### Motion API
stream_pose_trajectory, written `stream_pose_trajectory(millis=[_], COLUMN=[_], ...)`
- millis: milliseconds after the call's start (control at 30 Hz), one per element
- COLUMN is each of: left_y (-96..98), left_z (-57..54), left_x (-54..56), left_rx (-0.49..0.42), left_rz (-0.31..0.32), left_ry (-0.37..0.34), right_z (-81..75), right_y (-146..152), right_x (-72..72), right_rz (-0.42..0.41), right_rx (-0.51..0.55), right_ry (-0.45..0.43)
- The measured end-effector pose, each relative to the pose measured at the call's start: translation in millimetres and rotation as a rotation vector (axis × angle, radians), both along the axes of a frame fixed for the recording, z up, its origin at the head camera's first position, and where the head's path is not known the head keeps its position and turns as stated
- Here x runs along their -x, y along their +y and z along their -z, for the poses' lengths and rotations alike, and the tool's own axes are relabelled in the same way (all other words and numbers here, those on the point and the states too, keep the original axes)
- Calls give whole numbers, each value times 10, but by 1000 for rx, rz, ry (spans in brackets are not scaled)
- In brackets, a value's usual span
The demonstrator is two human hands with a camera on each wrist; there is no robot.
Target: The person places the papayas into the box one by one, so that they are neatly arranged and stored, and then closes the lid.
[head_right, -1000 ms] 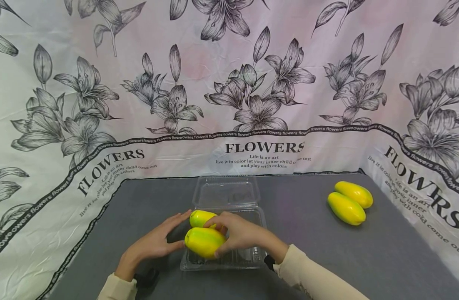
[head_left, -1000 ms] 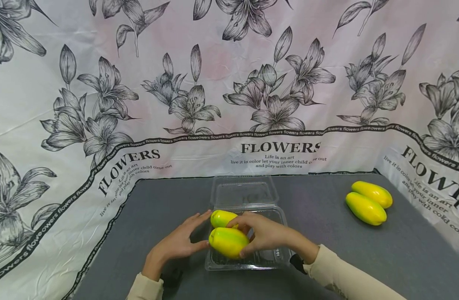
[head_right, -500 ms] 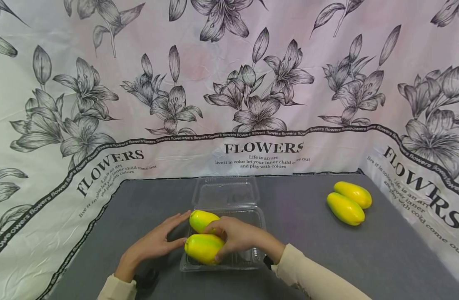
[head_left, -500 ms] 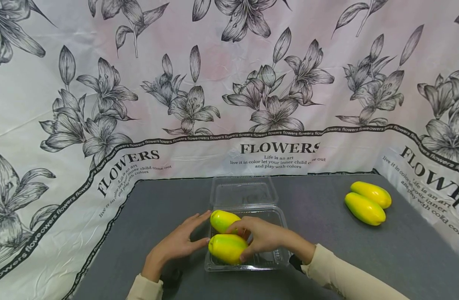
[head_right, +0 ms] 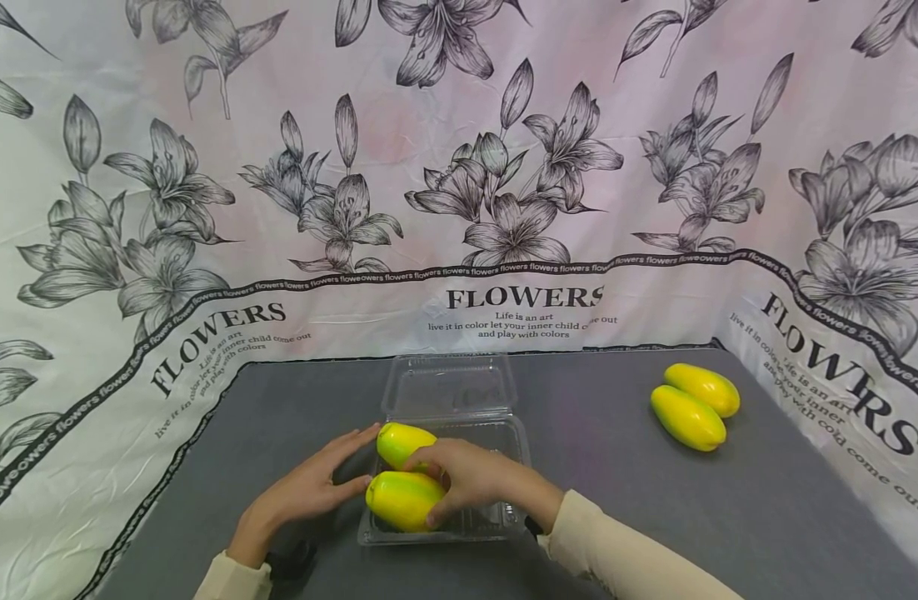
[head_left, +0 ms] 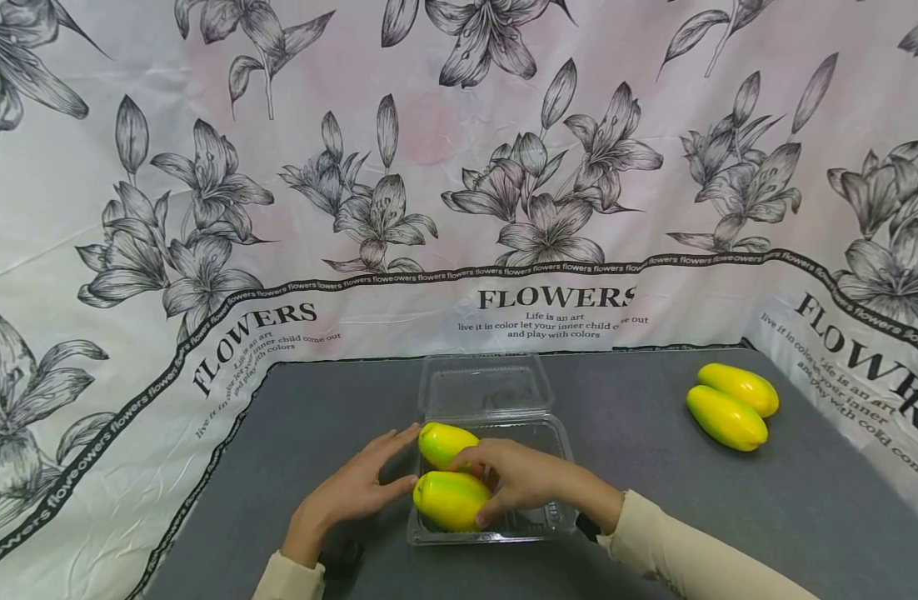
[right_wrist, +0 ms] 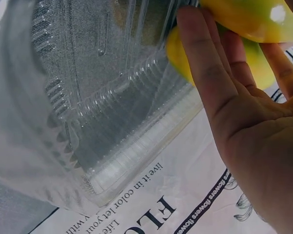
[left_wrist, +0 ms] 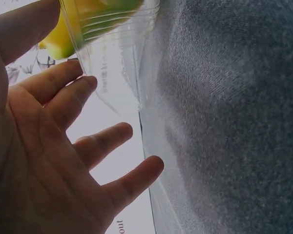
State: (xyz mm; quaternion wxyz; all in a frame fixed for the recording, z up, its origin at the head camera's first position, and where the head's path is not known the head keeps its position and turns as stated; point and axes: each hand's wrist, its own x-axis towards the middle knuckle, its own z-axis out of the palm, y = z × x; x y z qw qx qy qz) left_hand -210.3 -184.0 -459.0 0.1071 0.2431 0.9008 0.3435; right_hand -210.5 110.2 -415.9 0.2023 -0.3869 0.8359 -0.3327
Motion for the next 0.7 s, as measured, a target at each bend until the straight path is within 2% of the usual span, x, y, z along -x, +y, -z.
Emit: stream_pose_trajectory(millis=[500, 700], left_y=[35, 29], left_z=[36, 48], left_x=[14, 15], left_rx=[-2, 2], left_rz=[-21, -34], left_ry=[42, 31], right_z=[-13, -30], right_y=[30, 24], right_x=[14, 11], right_rz=[-26, -26], right_rx=[0, -16], right_ry=[5, 33])
